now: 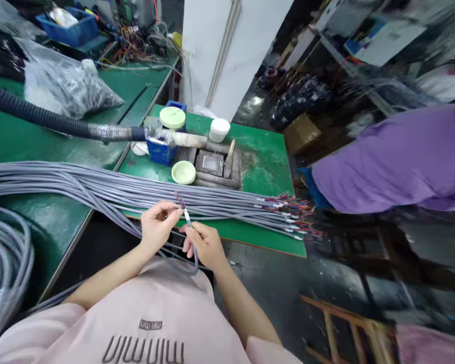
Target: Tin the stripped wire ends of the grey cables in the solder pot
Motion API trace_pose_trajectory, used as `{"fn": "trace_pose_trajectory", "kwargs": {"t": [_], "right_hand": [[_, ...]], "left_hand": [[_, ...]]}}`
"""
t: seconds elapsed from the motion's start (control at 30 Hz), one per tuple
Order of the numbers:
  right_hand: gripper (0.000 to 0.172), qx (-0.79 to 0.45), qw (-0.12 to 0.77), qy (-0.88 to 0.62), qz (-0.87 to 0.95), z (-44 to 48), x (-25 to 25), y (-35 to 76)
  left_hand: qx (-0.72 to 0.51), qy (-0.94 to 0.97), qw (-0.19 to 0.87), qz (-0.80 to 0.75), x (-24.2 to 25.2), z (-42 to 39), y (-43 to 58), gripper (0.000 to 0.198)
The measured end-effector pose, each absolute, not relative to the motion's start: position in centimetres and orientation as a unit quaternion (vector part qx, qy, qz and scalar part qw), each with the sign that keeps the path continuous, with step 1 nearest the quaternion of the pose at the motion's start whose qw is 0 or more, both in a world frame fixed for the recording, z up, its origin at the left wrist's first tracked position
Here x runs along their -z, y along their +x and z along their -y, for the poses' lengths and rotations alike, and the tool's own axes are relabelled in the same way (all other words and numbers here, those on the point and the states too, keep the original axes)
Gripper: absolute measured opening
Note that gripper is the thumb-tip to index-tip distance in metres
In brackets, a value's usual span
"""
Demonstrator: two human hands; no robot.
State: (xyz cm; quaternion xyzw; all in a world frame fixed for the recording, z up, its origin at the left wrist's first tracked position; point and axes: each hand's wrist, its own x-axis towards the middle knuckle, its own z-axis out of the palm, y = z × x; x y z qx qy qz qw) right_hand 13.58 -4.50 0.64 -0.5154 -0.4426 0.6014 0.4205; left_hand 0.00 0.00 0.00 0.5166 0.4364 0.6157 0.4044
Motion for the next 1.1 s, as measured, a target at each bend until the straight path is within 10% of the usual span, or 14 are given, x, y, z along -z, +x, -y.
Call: {"fn": "trace_pose_trajectory", "kwargs": {"t": [0.27,0.53,0.77,1.1], "right_hand": [[0.036,-0.647,0.502,-0.437,0.371,2.5,0.1,13.1],[0.019,-0.471,0.572,-0.449,0.499,1.8,-0.4,13.5],[0.017,-0.222,0.509,-0.464,0.690,1.5,-1.7,14.6],[0.017,-0.216,0.434,-0.527,0.699,-1.6,-3.3,13.5]], "left_hand": [[-0.599,0.589,0.385,-0.381,0.7,1.1,1.2,0.008],[-0.557,0.282,0.721,-0.302,0.2,0.7,2.3,0.021],[-0.586,0.312,0.671,-0.331,0.6,0.4,1.3,0.018],[-0.570,0.263,0.679,-0.381,1.7,-0.3,1.4,0.019]]}}
